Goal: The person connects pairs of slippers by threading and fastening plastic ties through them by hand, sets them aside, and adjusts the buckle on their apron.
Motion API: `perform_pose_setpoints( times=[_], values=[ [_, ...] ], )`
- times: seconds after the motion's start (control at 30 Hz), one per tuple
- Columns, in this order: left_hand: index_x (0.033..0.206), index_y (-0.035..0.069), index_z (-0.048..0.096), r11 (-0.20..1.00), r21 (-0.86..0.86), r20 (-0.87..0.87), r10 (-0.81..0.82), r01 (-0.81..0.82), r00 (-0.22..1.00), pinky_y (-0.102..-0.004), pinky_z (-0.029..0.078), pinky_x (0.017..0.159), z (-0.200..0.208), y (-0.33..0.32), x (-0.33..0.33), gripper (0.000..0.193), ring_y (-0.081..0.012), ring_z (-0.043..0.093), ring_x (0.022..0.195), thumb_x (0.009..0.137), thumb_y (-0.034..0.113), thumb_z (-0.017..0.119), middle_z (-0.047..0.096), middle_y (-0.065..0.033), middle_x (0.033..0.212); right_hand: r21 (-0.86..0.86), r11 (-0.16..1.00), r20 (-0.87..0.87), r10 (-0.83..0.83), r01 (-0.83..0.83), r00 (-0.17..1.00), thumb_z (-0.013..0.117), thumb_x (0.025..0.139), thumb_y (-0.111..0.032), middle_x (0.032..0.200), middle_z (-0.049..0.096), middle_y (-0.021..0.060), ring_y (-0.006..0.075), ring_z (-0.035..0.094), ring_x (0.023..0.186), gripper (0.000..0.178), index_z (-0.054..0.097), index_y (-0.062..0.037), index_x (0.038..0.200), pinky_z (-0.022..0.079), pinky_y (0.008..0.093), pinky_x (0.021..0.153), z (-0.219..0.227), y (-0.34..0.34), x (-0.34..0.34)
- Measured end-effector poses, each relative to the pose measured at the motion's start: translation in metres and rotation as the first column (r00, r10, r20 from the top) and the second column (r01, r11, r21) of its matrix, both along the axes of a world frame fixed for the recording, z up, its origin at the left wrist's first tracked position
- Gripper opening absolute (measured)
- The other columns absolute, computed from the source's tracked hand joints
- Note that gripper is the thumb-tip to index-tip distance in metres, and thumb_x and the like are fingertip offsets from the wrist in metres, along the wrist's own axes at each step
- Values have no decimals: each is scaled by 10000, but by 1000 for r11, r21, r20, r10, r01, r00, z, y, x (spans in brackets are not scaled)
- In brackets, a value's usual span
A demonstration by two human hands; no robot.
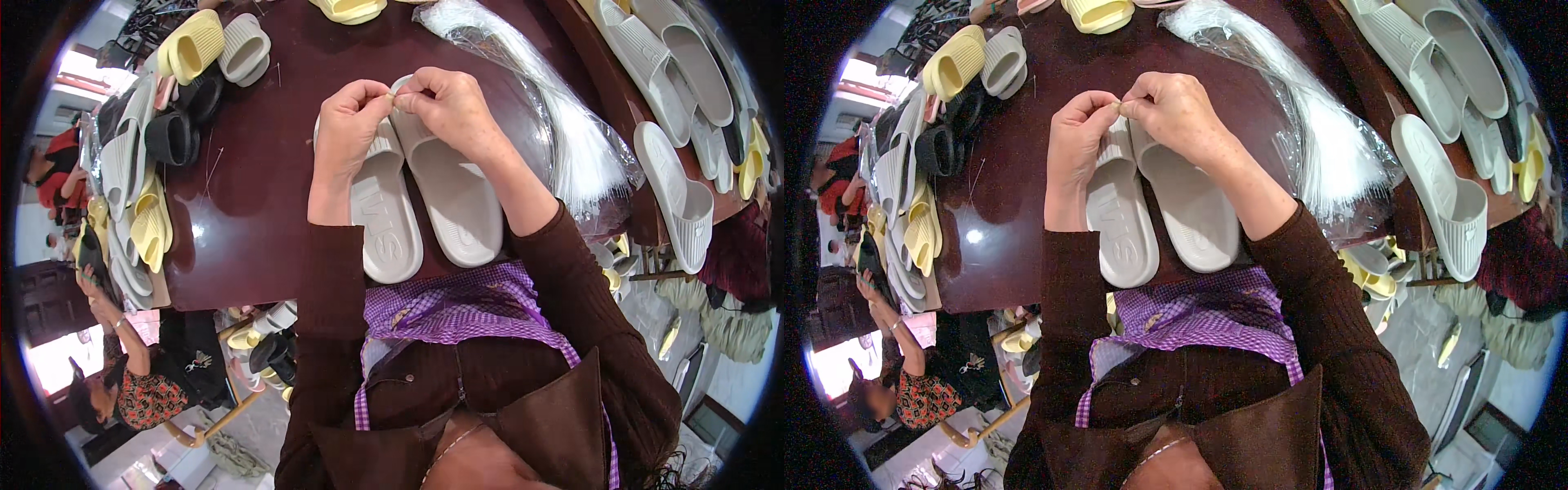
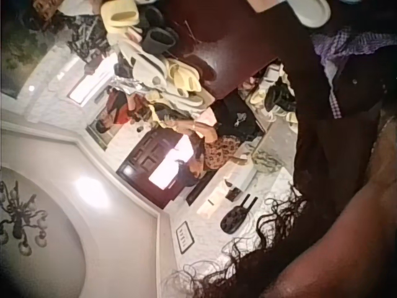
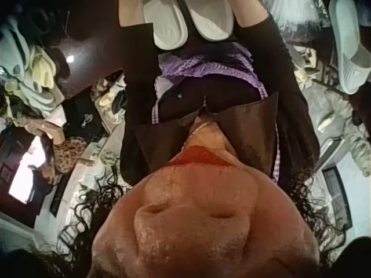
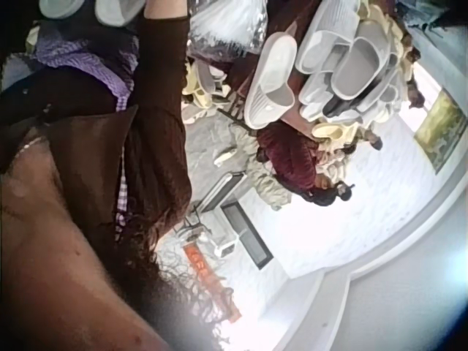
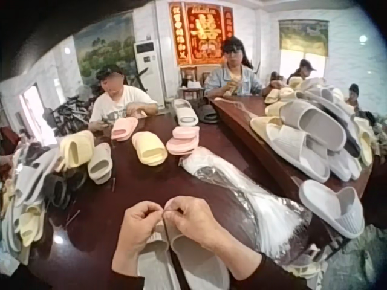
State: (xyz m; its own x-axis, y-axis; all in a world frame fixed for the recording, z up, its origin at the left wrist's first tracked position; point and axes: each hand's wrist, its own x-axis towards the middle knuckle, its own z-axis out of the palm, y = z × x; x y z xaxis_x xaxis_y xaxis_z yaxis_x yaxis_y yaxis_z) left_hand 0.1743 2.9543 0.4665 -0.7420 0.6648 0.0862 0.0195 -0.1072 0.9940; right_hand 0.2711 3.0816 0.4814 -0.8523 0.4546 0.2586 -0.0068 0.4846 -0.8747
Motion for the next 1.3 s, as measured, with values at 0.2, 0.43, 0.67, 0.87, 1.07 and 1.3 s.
perform_pose_setpoints(
  times=[0.2,0.43,0.67,0.87,1.07,1.3],
  values=[
    [863,3,664,999,12,32,-43,42,999,-171,361,527,0,-2,-4,71,-11,466,618,803,30,635,579,45,721,-10,1000,-38,11,-11,999,664,791,-89,639,611,35,74,519,585,108,672,7,840,436,248,540,-1,1,-1],
    [864,4,666,993,24,93,-115,113,989,-173,365,523,0,-5,-9,73,-14,477,612,801,25,637,595,39,730,92,995,-81,55,-48,995,664,797,-86,706,638,61,98,547,620,99,668,4,836,454,260,577,-3,3,0],
    [857,8,659,996,-19,65,-87,88,994,-166,377,541,-7,-4,-10,55,-8,485,628,818,43,641,604,33,755,311,950,-108,55,-18,993,643,822,-73,818,658,80,107,593,757,99,667,2,881,472,248,676,-3,3,1],
    [887,13,648,986,163,144,-54,30,988,-165,376,528,-4,-1,-6,72,-11,476,600,834,61,642,601,25,768,29,999,-178,22,-17,984,627,840,-47,846,665,60,99,598,775,131,660,-2,958,480,234,703,-5,7,-3],
    [923,-9,636,980,196,180,-73,37,981,-185,387,540,-6,-1,-9,84,-35,459,571,854,36,622,577,14,728,134,980,-256,-106,144,961,633,841,-45,873,667,63,104,604,747,148,654,1,980,487,236,690,5,13,5],
    [896,-6,633,969,245,209,-85,32,974,-175,380,526,-7,-1,-10,70,-28,460,563,856,49,617,584,12,741,451,878,-261,-39,158,965,635,814,-53,874,674,108,166,639,739,152,661,-8,956,498,273,673,10,11,14]
  ],
)
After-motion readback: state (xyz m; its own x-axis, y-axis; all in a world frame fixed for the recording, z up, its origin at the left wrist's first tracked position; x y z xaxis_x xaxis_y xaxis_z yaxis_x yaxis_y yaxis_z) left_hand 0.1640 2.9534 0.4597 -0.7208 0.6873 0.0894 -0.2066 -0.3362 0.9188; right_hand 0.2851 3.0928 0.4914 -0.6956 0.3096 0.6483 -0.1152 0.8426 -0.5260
